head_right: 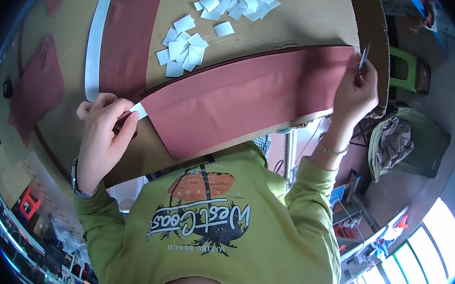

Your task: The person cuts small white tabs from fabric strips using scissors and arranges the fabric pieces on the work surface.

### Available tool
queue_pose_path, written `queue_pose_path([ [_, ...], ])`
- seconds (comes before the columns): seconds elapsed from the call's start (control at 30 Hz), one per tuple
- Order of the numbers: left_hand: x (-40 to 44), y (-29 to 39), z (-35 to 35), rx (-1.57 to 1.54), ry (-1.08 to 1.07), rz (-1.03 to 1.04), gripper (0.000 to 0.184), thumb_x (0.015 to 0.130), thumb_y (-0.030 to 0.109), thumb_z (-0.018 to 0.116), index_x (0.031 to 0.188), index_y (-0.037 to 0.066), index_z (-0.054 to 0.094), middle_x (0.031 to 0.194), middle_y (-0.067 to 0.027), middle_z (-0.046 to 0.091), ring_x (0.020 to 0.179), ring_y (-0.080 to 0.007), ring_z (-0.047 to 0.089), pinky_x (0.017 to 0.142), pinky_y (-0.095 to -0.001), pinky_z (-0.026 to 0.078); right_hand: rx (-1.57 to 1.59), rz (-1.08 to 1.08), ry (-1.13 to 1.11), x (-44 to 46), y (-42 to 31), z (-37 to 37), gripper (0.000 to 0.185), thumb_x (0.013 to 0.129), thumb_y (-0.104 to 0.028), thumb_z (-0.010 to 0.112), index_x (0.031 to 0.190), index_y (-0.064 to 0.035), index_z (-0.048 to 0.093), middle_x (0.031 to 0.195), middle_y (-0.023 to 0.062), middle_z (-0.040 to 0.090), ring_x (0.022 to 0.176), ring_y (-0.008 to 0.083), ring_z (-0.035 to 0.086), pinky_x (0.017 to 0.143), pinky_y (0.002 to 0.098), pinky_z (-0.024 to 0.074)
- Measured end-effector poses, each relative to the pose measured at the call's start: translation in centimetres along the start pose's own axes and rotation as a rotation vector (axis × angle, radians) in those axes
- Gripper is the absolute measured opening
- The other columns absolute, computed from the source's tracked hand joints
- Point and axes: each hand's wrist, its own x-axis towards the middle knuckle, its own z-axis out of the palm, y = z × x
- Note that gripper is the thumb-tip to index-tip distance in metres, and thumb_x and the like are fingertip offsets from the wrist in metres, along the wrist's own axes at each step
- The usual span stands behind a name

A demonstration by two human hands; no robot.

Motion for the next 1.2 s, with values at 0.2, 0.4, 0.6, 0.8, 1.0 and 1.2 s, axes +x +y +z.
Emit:
queue_pose_path([
  [0.2,-0.1,0.4,-0.2,-0.044,-0.022,0.022,0.006,0.07,0.007,0.057,0.076,0.006,0.055,0.082,-0.0027,0.053,0.087,-0.0198,0.044,0.079,-0.0367,0.024,1.01,0.047,-0.838,-9.0,-8.8,-0.6,0.036,0.091,-0.03,0.042,0.109,0.0002,0.051,0.078,0.0038,0.054,0.061,0.0094,0.043,0.058,0.0216,0.0374],
  [0.4,-0.3,0.5,-0.5,-0.074,0.03,0.017,0.006,0.068,0.008,0.057,0.073,0.006,0.055,0.096,-0.0037,0.051,0.099,-0.0233,0.041,0.083,-0.0383,0.023,1.387,0.59,-1.513,-14.7,-12.1,0.3,0.044,0.097,-0.032,0.023,0.113,0.0021,0.046,0.067,0.0007,0.041,0.054,0.0069,0.033,0.048,0.019,0.0284],
  [0.6,-0.4,0.7,-0.6,-0.146,0.015,0.027,0.006,0.067,0.008,0.058,0.072,0.006,0.056,0.101,-0.0041,0.05,0.108,-0.0273,0.037,0.089,-0.0409,0.02,1.447,0.704,-1.553,-15.3,-12.8,0.6,0.04,0.098,-0.028,0.024,0.111,0.0027,0.045,0.067,0.0005,0.04,0.054,0.0067,0.032,0.048,0.017,0.0287],
  [0.8,-0.4,1.0,-0.6,-0.178,-0.007,0.04,0.004,0.069,0.01,0.058,0.071,0.006,0.057,0.103,-0.0046,0.051,0.113,-0.0291,0.035,0.093,-0.0434,0.018,1.478,0.717,-1.522,-15.0,-13.1,1.0,0.039,0.098,-0.029,0.027,0.109,0.0035,0.046,0.066,0.0007,0.04,0.053,0.0066,0.032,0.047,0.016,0.0289],
  [1.0,-0.3,1.0,-0.6,-0.201,-0.017,0.052,0.006,0.072,0.011,0.059,0.069,0.006,0.057,0.105,-0.0054,0.052,0.115,-0.0298,0.033,0.096,-0.0439,0.016,1.534,0.766,-1.457,-15.4,-13.4,1.3,0.034,0.098,-0.026,0.03,0.105,0.0021,0.048,0.062,-0.0011,0.04,0.049,0.0049,0.03,0.044,0.0155,0.0272],
  [1.2,-0.3,1.0,-0.7,-0.205,-0.015,0.057,0.006,0.072,0.011,0.058,0.069,0.006,0.058,0.107,-0.0061,0.052,0.117,-0.0303,0.032,0.097,-0.0437,0.015,1.553,0.758,-1.422,-15.4,-13.5,1.4,0.032,0.098,-0.025,0.031,0.103,0.0015,0.049,0.061,-0.0013,0.04,0.048,0.0045,0.03,0.043,0.0153,0.0269],
])
